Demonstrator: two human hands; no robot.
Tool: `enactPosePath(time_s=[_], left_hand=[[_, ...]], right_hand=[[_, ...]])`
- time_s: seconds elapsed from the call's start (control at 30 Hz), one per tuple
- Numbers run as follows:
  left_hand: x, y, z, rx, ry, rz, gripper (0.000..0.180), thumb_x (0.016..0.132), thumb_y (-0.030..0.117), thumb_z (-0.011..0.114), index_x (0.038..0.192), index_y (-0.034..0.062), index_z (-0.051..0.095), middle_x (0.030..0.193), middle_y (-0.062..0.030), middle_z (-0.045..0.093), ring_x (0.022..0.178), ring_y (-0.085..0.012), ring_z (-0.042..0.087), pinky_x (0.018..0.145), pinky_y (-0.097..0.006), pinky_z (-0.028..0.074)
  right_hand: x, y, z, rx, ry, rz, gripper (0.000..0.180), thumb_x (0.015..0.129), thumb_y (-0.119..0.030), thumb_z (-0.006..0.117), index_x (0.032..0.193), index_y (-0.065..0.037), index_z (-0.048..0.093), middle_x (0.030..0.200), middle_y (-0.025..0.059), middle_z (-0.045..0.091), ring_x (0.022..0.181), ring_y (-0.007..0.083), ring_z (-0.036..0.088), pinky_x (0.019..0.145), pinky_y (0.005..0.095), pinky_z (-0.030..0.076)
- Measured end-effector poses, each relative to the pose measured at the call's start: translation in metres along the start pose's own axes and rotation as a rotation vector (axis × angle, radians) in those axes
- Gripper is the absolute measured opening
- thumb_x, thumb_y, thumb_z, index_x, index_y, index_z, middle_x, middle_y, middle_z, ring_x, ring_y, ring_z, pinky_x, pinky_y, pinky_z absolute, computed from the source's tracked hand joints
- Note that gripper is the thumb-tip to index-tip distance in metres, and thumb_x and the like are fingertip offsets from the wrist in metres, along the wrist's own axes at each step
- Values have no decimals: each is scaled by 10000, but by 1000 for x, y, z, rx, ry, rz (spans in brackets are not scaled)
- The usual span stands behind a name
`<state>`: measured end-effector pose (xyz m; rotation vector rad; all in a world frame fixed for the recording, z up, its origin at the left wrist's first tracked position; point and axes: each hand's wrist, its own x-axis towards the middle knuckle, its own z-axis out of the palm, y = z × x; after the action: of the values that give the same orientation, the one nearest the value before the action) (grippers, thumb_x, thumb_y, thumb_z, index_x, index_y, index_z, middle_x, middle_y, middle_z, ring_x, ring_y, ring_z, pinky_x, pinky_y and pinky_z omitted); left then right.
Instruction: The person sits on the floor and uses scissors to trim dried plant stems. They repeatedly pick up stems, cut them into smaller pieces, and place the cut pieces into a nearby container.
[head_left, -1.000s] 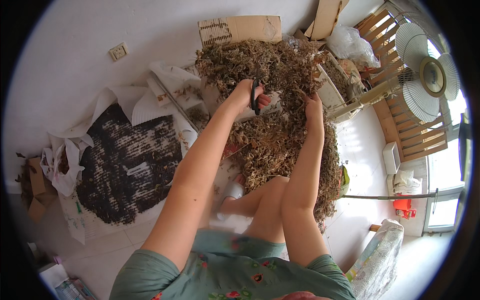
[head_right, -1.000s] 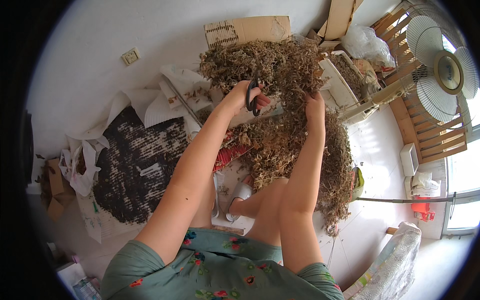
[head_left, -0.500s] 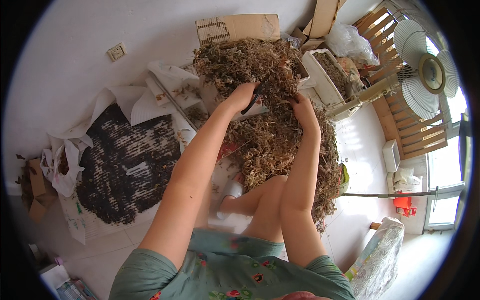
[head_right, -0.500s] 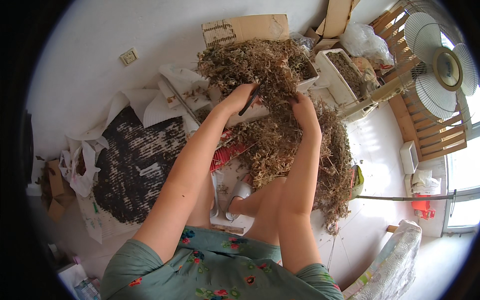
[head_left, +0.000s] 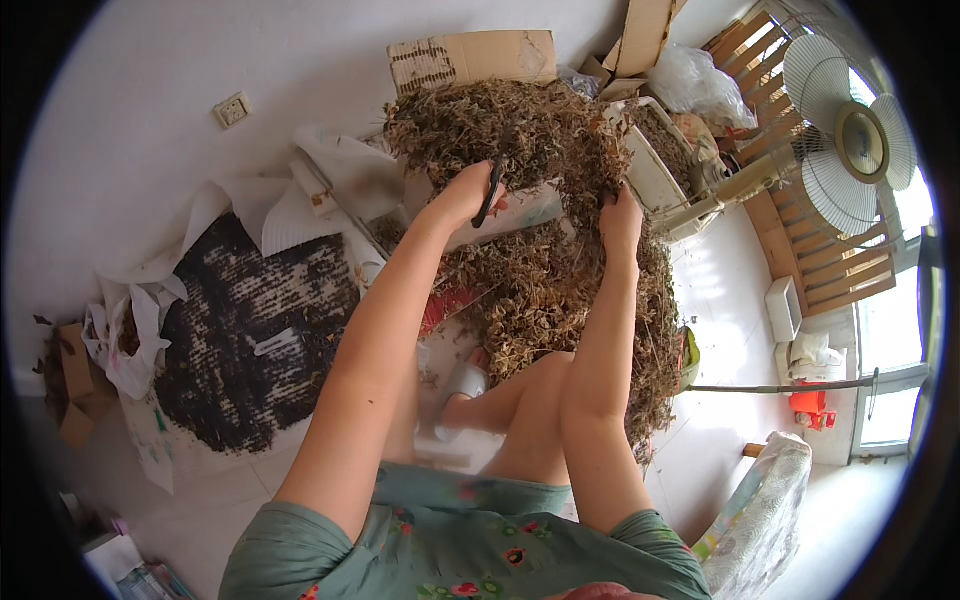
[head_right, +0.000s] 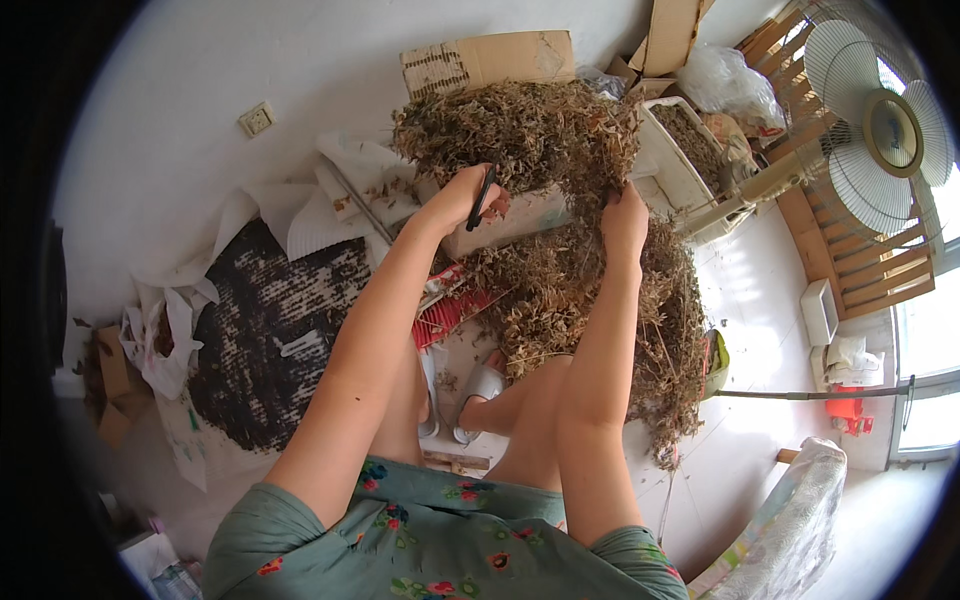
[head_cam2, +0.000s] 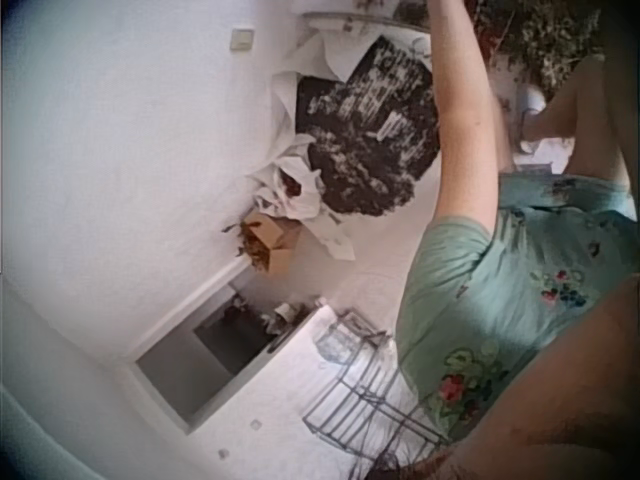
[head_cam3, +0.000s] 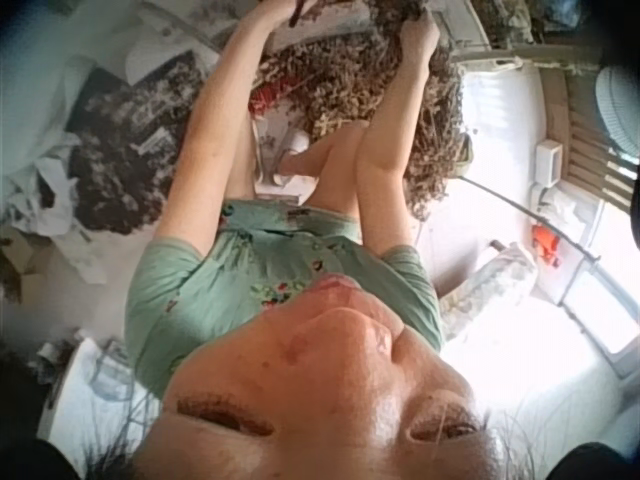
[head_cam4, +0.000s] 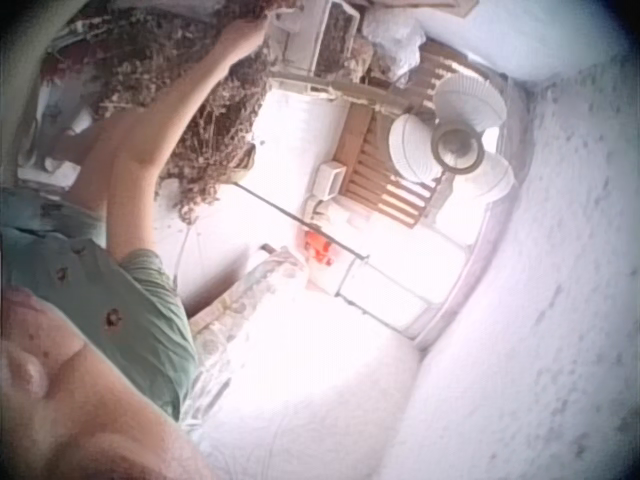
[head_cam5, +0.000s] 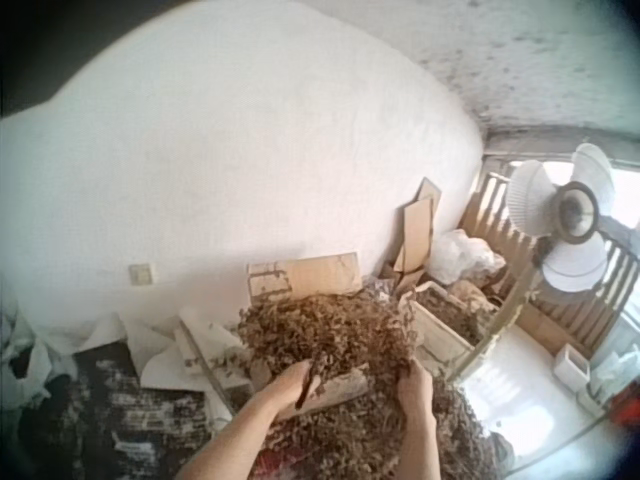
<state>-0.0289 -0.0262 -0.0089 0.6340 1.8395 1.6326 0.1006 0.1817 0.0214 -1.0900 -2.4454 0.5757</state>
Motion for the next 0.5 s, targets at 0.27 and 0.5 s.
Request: enactPosePath(time_s=[0.27,0.5], left_hand=[[12,0,13,79,-173,-233,442,1049,316,294,702,101,464,541,-8,383,461,-167,308,511,-336,323],[24,-3,13,-172,9,-116,193,960,109,507,1046,-56,558,581,-54,516,511,-185,539,528,-330,442]], right_hand=[[-11,-7,7,-55,10,-277,273,911,-90,532,1173,-39,589,1113,175,623,964,390,603,810,450,490],[-34,-35,17,-167,86,-484,428,834,25,527,1208,-158,625,989,95,608,856,326,608,749,431,495]])
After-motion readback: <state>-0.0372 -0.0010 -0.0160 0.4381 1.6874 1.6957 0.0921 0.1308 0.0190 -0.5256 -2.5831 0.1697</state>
